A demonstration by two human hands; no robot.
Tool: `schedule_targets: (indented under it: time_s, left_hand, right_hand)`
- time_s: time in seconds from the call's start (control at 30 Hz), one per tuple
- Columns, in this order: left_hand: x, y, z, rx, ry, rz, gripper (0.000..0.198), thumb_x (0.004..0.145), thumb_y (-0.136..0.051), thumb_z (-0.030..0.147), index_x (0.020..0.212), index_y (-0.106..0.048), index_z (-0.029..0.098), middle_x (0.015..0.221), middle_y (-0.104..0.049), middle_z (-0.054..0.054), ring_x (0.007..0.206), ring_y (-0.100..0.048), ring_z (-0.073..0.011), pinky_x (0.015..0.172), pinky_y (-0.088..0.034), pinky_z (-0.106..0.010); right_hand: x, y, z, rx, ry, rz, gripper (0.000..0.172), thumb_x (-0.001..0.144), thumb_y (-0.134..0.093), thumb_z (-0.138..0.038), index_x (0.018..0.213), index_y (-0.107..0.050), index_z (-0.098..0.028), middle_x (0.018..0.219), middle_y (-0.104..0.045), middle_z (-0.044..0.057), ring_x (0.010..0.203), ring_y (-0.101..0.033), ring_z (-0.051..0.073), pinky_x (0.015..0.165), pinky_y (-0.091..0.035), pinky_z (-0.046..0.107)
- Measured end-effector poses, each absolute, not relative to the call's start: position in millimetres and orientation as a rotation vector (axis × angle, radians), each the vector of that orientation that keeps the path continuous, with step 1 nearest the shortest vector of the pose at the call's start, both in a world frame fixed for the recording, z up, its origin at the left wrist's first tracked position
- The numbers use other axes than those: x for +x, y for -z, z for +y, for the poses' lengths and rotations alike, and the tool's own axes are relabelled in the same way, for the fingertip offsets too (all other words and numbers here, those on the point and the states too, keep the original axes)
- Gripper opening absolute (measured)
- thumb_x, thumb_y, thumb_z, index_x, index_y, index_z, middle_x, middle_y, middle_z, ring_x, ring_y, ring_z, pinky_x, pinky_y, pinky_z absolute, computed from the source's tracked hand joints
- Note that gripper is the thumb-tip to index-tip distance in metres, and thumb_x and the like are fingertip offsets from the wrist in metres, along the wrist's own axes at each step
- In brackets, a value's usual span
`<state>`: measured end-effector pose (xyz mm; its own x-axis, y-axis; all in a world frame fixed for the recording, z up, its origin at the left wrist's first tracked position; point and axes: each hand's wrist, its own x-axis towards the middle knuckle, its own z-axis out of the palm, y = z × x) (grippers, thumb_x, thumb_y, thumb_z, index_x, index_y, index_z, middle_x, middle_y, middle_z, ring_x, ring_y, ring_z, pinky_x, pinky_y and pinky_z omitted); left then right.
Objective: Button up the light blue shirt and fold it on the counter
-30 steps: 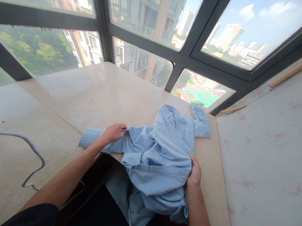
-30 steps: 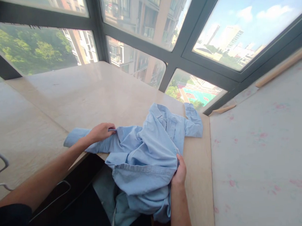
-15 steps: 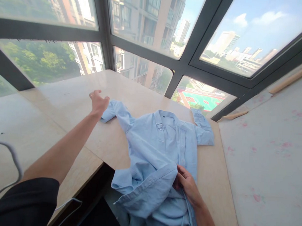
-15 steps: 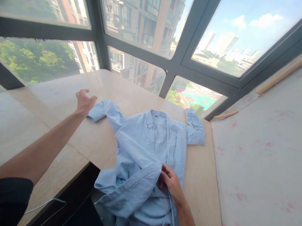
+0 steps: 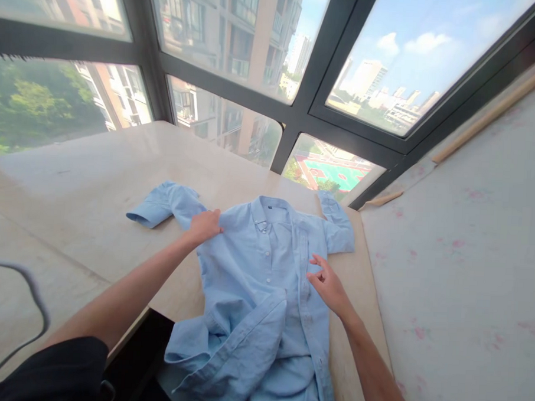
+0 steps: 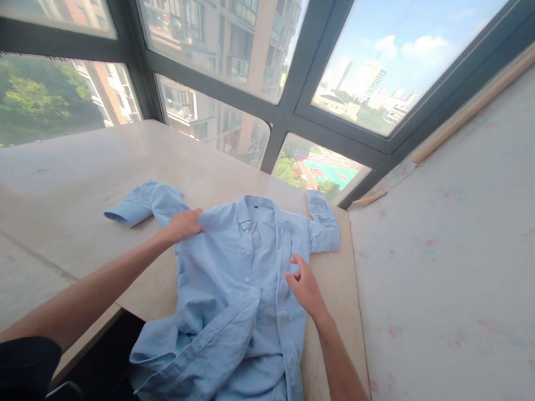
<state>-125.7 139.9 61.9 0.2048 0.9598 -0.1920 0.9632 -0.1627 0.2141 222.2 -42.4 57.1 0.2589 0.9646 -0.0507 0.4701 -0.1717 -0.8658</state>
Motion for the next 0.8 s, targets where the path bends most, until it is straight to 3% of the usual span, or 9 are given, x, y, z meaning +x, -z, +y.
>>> schedule_targets:
  time_s: [0.13, 0.37, 0.47, 0.63, 0.8]
  left_hand:
    - [-134.7, -68.1, 155.4, 2.198, 0.044, 1.783, 0.022, 0.079, -0.054, 0.033, 0.093, -0.067, 0.02, 0.105, -0.072, -0.013, 0.103, -0.066, -0.0332, 0.077, -0.05, -0.036]
    - [-134.2, -81.2, 200.9, 2.372, -0.175, 1.999, 0.033, 0.089, -0.04, 0.033, 0.09, -0.07, 0.02, 0.105, -0.07, -0.015, 0.103, -0.063, -0.0338, 0.081, -0.046, -0.042]
    - [-122.9, -84.8, 216.7, 2.388, -0.334, 2.181, 0.036, 0.092, -0.036, 0.031, 0.098, -0.069, 0.017, 0.11, -0.067, -0.019, 0.11, -0.057, -0.0362, 0.09, -0.041, -0.049]
    - [-87.1, -73.8, 201.6, 2.411, -0.586, 2.087, 0.042, 0.092, -0.039, 0.032, 0.127, -0.056, 0.016, 0.133, -0.055, -0.019, 0.121, -0.049, -0.0361, 0.096, -0.038, -0.049]
    - [-65.8, -50.2, 149.8, 2.238, -0.658, 1.913, 0.046, 0.089, -0.045, 0.031, 0.131, -0.052, 0.016, 0.133, -0.056, -0.016, 0.122, -0.051, -0.0338, 0.097, -0.043, -0.048]
  right_hand:
    - [238.9, -51.1, -16.2, -1.928, -0.872, -1.348, 0.066, 0.074, -0.067, -0.04, 0.135, -0.051, -0.019, 0.121, -0.064, 0.009, 0.051, -0.056, 0.006, 0.065, -0.051, 0.028]
    - [228.9, -32.6, 38.9, -2.058, -0.641, -1.502, 0.063, 0.083, -0.059, -0.047, 0.137, -0.049, -0.014, 0.089, -0.067, 0.001, 0.073, -0.066, 0.018, 0.073, -0.049, 0.029]
    - [213.4, -29.5, 58.3, -2.093, -0.619, -1.624, 0.056, 0.086, -0.056, -0.043, 0.135, -0.051, -0.015, 0.082, -0.067, 0.001, 0.082, -0.065, 0.02, 0.074, -0.047, 0.028]
    - [194.6, -26.9, 70.2, -2.278, -0.43, -1.671, 0.045, 0.092, -0.051, -0.04, 0.132, -0.055, -0.019, 0.09, -0.07, 0.004, 0.089, -0.065, 0.02, 0.073, -0.044, 0.027]
    - [183.5, -17.6, 61.3, -2.363, -0.183, -1.673, 0.04, 0.097, -0.044, -0.038, 0.132, -0.055, -0.022, 0.107, -0.069, 0.009, 0.091, -0.066, 0.021, 0.072, -0.044, 0.028]
